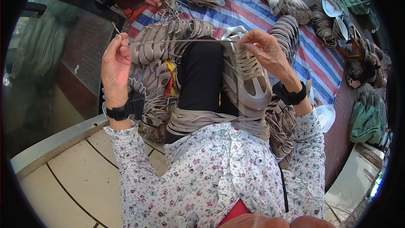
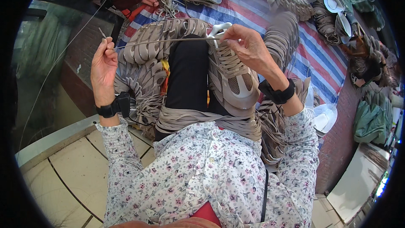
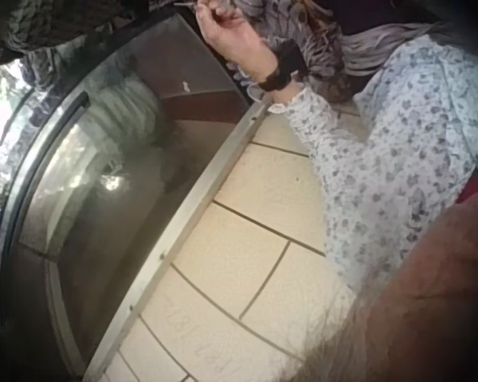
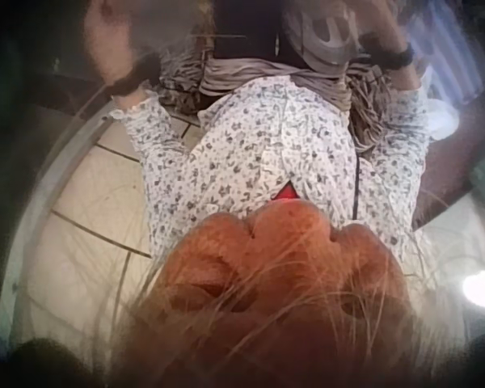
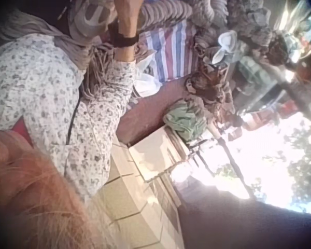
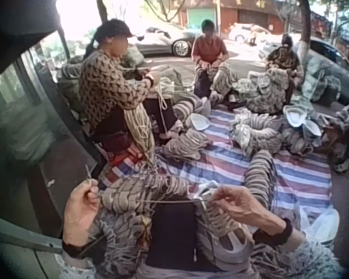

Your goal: The recorder is lacing and preparing athletic shoes in a manufacturing environment.

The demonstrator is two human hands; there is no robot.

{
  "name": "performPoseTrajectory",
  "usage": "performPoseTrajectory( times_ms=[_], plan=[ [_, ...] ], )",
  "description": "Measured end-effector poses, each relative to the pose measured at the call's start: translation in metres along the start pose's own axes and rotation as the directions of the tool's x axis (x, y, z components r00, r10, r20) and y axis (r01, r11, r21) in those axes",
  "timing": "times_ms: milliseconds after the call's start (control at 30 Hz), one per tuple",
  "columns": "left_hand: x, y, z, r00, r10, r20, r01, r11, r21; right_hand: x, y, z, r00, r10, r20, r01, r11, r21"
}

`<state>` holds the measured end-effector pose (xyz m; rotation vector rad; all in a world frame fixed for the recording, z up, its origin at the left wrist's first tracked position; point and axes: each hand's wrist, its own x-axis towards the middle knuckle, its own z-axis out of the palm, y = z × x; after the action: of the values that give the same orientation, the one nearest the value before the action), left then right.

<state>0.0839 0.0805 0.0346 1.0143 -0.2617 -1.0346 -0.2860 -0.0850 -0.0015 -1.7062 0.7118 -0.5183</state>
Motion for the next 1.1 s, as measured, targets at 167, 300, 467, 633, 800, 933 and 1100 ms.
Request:
performPoseTrajectory(
  times_ms=[167,300,467,633,800,933,1100],
  plan=[
    [-0.078,0.018,0.049,0.973,0.076,0.218,-0.109,0.984,0.141,-0.008,-0.003,-0.016,0.985,0.004,0.173,-0.104,0.81,0.577],
    [-0.128,0.027,0.089,0.907,-0.037,0.419,-0.186,0.859,0.477,-0.04,0.002,-0.097,0.981,0.073,-0.178,0.107,0.563,0.82],
    [-0.104,-0.029,0.116,0.921,-0.203,0.332,-0.154,0.593,0.79,-0.109,0.05,-0.195,0.907,0.179,-0.381,0.223,0.564,0.795],
    [-0.039,-0.104,0.106,0.95,-0.122,0.288,-0.171,0.568,0.805,-0.189,0.113,-0.213,0.819,0.351,-0.453,0.162,0.617,0.77],
    [-0.027,-0.131,0.094,0.953,-0.073,0.295,-0.227,0.471,0.852,-0.213,0.151,-0.185,0.681,0.551,-0.483,0.054,0.619,0.783],
    [-0.029,-0.136,0.094,0.953,-0.068,0.296,-0.238,0.438,0.867,-0.187,0.143,-0.156,0.706,0.513,-0.489,-0.068,0.735,0.674],
    [-0.027,-0.138,0.095,0.96,-0.041,0.277,-0.232,0.441,0.867,-0.129,0.103,-0.112,0.758,0.413,-0.505,-0.064,0.817,0.573]
  ],
)
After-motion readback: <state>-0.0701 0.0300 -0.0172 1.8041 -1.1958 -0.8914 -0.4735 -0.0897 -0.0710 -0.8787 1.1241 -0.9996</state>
